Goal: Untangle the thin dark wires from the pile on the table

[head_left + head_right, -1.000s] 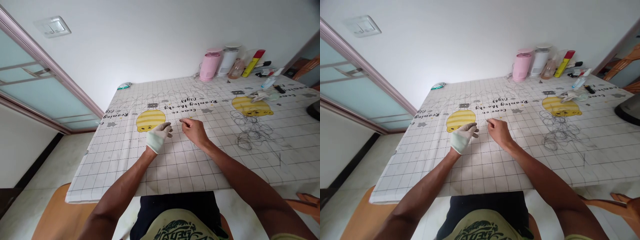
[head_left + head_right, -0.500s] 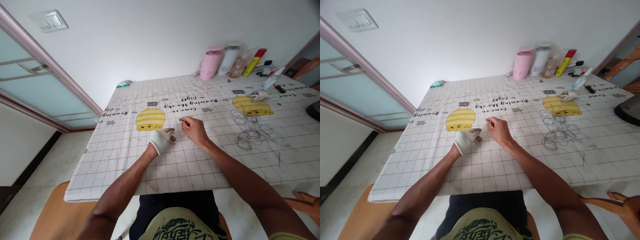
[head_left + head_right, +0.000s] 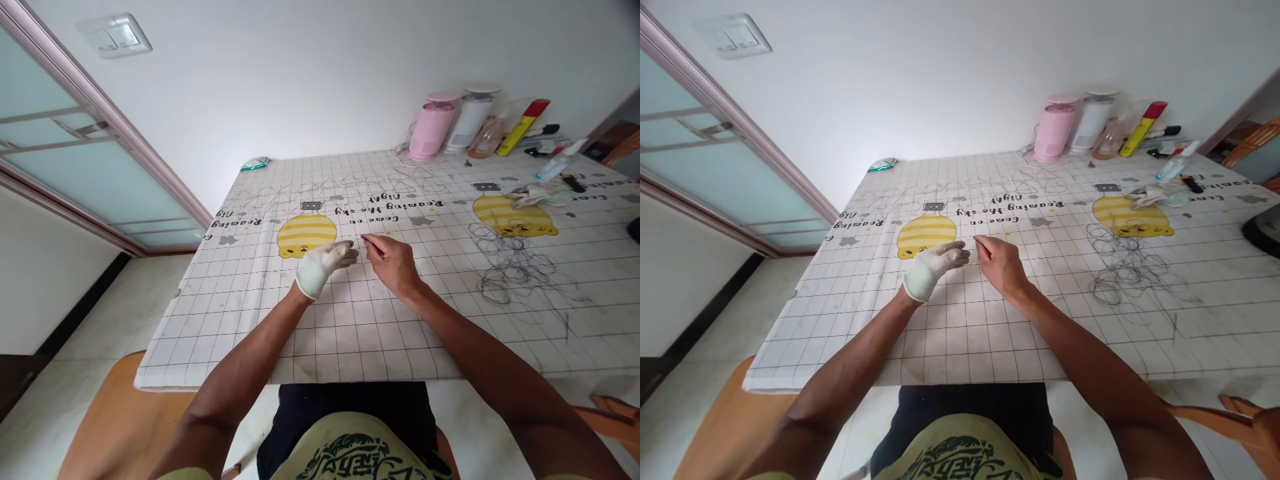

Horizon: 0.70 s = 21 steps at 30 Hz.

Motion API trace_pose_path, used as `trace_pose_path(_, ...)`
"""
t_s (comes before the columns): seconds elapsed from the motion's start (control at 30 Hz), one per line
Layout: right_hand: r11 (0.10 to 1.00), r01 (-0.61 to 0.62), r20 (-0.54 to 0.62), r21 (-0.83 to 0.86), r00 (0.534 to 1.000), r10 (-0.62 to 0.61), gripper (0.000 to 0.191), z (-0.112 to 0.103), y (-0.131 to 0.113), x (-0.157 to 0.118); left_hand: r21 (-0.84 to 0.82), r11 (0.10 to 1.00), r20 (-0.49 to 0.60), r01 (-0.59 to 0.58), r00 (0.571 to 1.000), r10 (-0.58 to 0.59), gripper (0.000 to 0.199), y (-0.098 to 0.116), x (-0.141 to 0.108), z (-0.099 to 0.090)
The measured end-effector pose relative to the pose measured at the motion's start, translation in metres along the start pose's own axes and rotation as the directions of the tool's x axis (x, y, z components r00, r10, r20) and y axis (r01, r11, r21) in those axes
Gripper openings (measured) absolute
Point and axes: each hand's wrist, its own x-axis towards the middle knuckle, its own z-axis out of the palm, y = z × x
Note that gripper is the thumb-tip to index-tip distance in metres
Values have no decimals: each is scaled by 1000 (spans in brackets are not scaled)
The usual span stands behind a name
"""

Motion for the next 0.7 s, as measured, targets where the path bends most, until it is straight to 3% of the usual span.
trace_pose_path(0.07,994,76,5,-74,997,-76,34,1,4,-1,-207,978,65,37,998,-24,42,-1,1,-2)
trace_pose_path(0.13,986,119,36,-115,993,-115,36,2,7,-1,-305,947,114,98,991,-65,52,0,1,-4)
trace_pose_path(0.2,979,151,71,-140,987,-142,37,2,8,-2,-318,940,152,126,985,-81,56,1,1,-6)
trace_pose_path(0.37,980,185,112,-80,978,-175,33,3,1,-5,-229,970,170,79,985,-41,42,1,-2,-9)
trace_pose_path(0.5,996,-19,78,91,997,12,23,1,-12,-4,-235,971,168,46,986,-6,40,-1,0,-12)
trace_pose_path(0.6,954,-191,161,233,975,156,23,-3,-20,-2,-221,975,127,11,992,17,34,-3,3,-15)
trace_pose_path(0.7,931,-251,193,265,960,204,21,-6,-23,-1,-141,990,81,-6,997,17,28,-2,4,-16)
